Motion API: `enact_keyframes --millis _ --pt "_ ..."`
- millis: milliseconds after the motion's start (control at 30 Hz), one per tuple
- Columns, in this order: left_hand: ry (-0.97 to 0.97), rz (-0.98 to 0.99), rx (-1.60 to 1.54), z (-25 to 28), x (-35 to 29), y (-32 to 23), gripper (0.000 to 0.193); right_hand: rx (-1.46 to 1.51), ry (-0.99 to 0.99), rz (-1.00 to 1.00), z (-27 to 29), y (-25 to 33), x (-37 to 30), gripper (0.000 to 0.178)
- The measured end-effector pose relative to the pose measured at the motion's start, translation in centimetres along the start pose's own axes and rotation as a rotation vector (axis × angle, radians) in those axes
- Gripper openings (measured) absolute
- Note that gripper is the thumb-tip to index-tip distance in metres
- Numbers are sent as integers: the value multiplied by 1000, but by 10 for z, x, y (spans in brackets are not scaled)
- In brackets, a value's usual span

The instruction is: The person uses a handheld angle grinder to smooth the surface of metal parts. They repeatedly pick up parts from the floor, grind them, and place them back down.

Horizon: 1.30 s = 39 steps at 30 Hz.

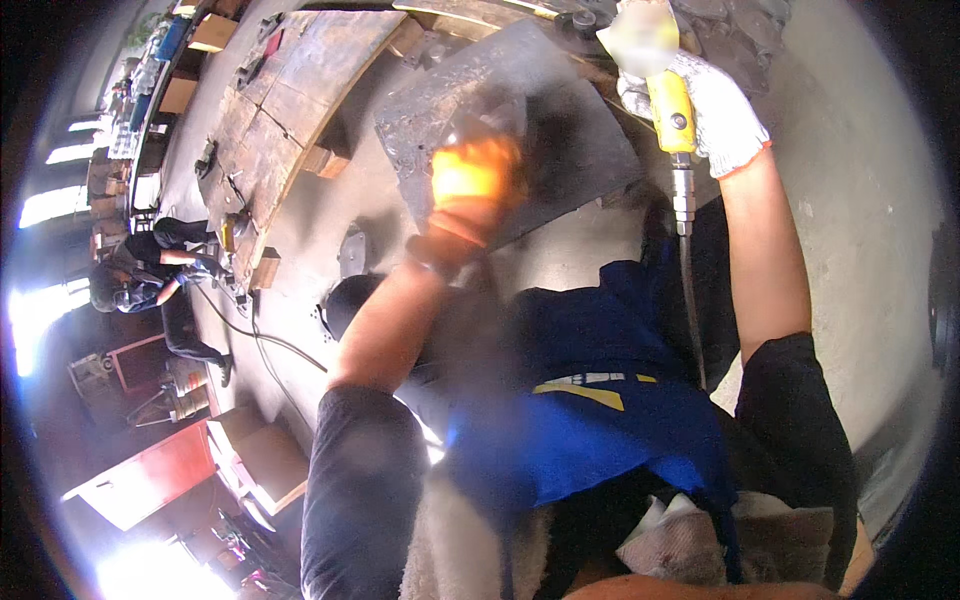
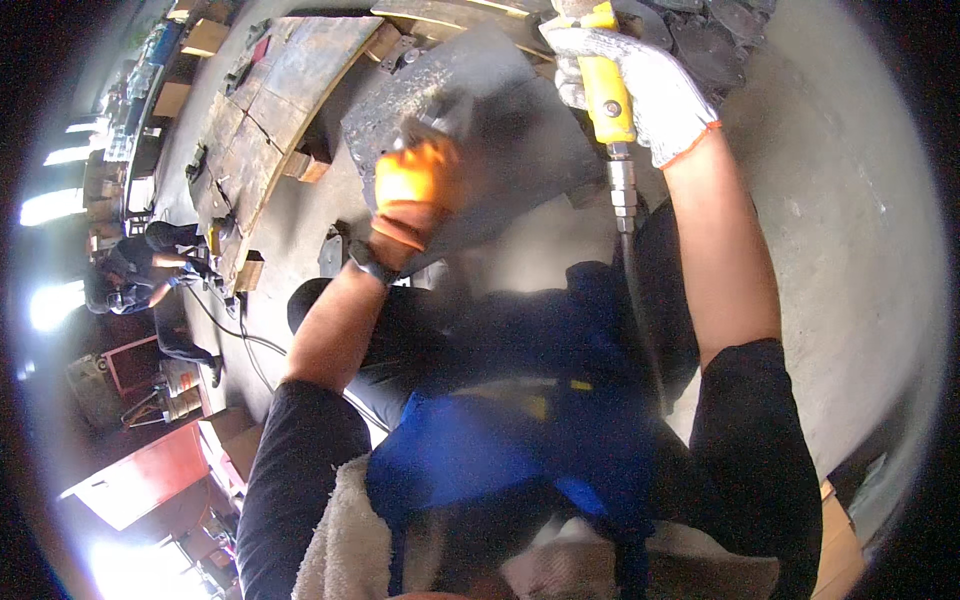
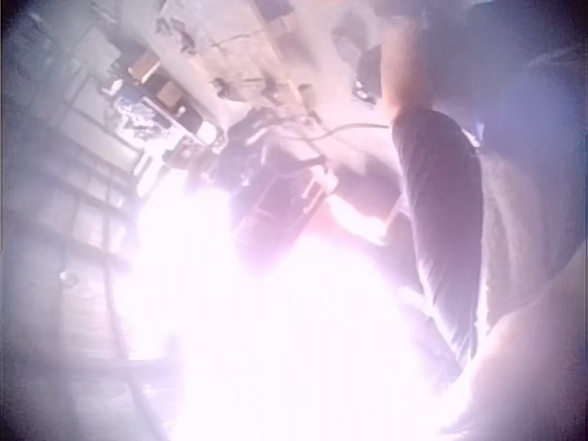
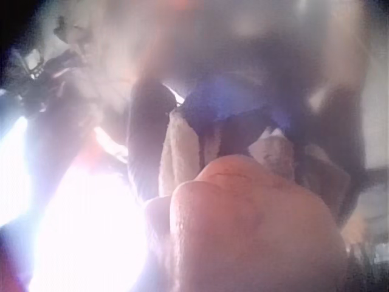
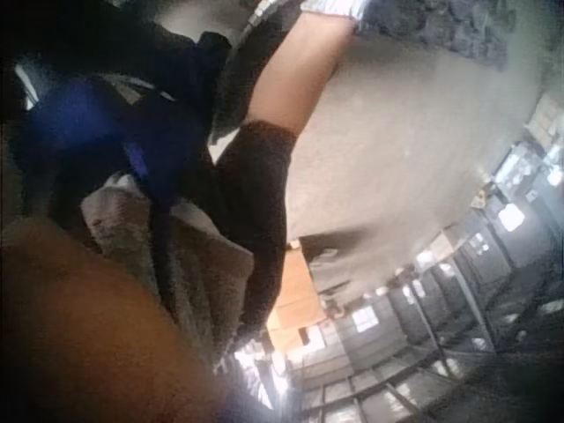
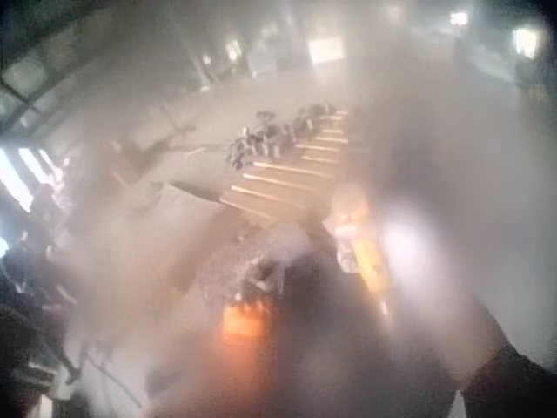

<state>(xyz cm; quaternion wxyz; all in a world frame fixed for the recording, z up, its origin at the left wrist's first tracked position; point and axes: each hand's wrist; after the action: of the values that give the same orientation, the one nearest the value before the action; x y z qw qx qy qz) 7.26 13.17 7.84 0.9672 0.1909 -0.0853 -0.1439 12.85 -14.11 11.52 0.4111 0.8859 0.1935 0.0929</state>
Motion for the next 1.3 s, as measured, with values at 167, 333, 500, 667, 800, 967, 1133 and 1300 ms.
enact_keyframes --millis 167,333,500,667,800,967,1133,1300 --pt "40 -100 -403 -16 -47 2 22 42 94 41 16 -10 7 38" --pt "140 -16 -847 13 -116 -43 22 20 49 31 2 -6 4 37" --pt "366 103 -1234 -9 -173 -82 33 -64 42 -27 -14 0 4 37" --pt "396 205 -1210 -9 -172 -73 32 -112 44 -60 -25 2 0 37" --pt "552 170 -1171 -10 -175 -82 33 -137 45 -78 -28 3 0 38" --pt "742 143 -1232 -18 -161 -81 33 -173 44 -107 -32 4 0 38" --pt "600 60 -1217 -40 -167 -84 32 -182 46 -144 -31 4 4 38" --pt "-74 467 -1046 -18 -130 -58 61 -189 21 -163 -32 5 3 38"
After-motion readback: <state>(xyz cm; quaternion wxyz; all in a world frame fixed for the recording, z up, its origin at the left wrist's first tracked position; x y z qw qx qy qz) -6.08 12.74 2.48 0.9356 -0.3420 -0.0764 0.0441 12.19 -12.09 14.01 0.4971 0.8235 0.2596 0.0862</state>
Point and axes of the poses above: each hand's wrist, its own x-axis towards the middle knuckle, its own z-axis out of the back of the hand, y = z × x, and after that the axes turned 2 degrees about -z, right-handed
